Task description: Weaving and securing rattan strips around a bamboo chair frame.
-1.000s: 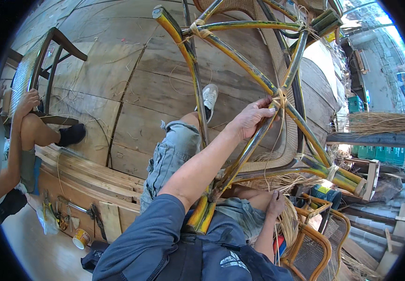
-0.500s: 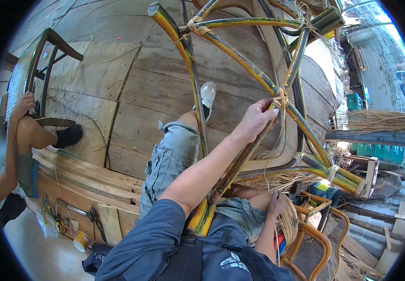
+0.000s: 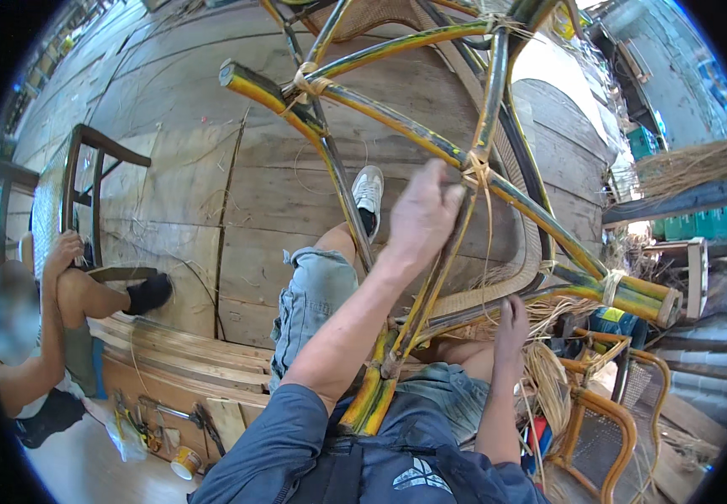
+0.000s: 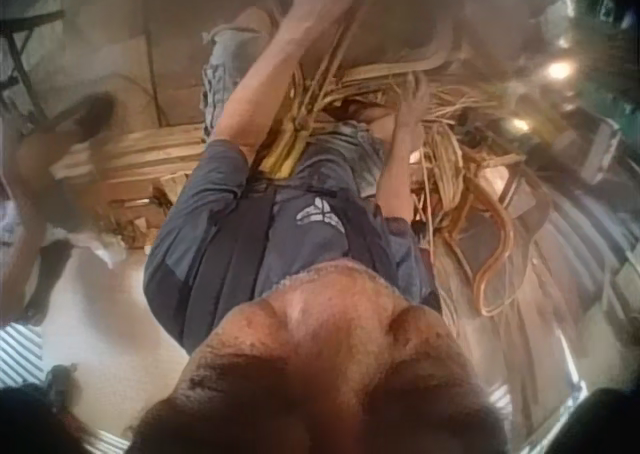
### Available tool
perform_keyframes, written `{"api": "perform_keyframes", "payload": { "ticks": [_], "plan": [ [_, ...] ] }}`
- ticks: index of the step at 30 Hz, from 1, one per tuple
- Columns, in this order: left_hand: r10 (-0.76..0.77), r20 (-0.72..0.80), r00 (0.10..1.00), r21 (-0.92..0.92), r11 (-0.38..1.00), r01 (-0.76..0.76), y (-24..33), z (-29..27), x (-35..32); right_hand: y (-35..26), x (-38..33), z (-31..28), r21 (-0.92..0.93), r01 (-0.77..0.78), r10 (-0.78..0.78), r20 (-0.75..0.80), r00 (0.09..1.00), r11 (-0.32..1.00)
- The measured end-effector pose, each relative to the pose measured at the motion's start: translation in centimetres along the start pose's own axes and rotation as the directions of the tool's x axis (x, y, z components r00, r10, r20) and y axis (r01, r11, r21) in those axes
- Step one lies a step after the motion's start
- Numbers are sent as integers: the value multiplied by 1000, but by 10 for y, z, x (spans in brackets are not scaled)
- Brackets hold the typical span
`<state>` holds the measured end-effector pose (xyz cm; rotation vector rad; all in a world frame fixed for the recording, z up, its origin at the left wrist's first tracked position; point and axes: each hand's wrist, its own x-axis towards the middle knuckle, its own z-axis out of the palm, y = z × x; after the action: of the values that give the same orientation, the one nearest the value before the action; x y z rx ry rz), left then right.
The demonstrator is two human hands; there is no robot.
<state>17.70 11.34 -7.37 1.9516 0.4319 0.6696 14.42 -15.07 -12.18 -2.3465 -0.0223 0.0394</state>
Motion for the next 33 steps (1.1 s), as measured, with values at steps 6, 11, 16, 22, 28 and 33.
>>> {"api": "perform_keyframes", "payload": {
  "ticks": [6, 11, 16, 22, 28, 33],
  "plan": [
    [199, 152, 968, 233, 945, -230, 22, -20, 65, -106, 55, 44, 358, 169, -163, -47, 985, 918],
    [140, 315, 939, 366, 895, -256, -10, 13, 91, -139, 78, 67, 533, -11, -51, 102, 993, 846],
    [166, 481, 861, 262, 910, -322, -5, 5, 93, -151, 84, 73, 299, 303, -249, -205, 947, 905],
    [-68, 573, 817, 186, 981, -49, -2, -1, 111, -161, 91, 69, 91, 248, -232, -159, 960, 965],
    [-41, 584, 811, -7, 998, 55, -7, -4, 103, -162, 90, 61, -19, 263, -263, -129, 956, 965],
    [50, 597, 801, 63, 992, -109, -10, -13, 105, -178, 94, 55, -141, 254, -252, 33, 967, 957]
  ]
}}
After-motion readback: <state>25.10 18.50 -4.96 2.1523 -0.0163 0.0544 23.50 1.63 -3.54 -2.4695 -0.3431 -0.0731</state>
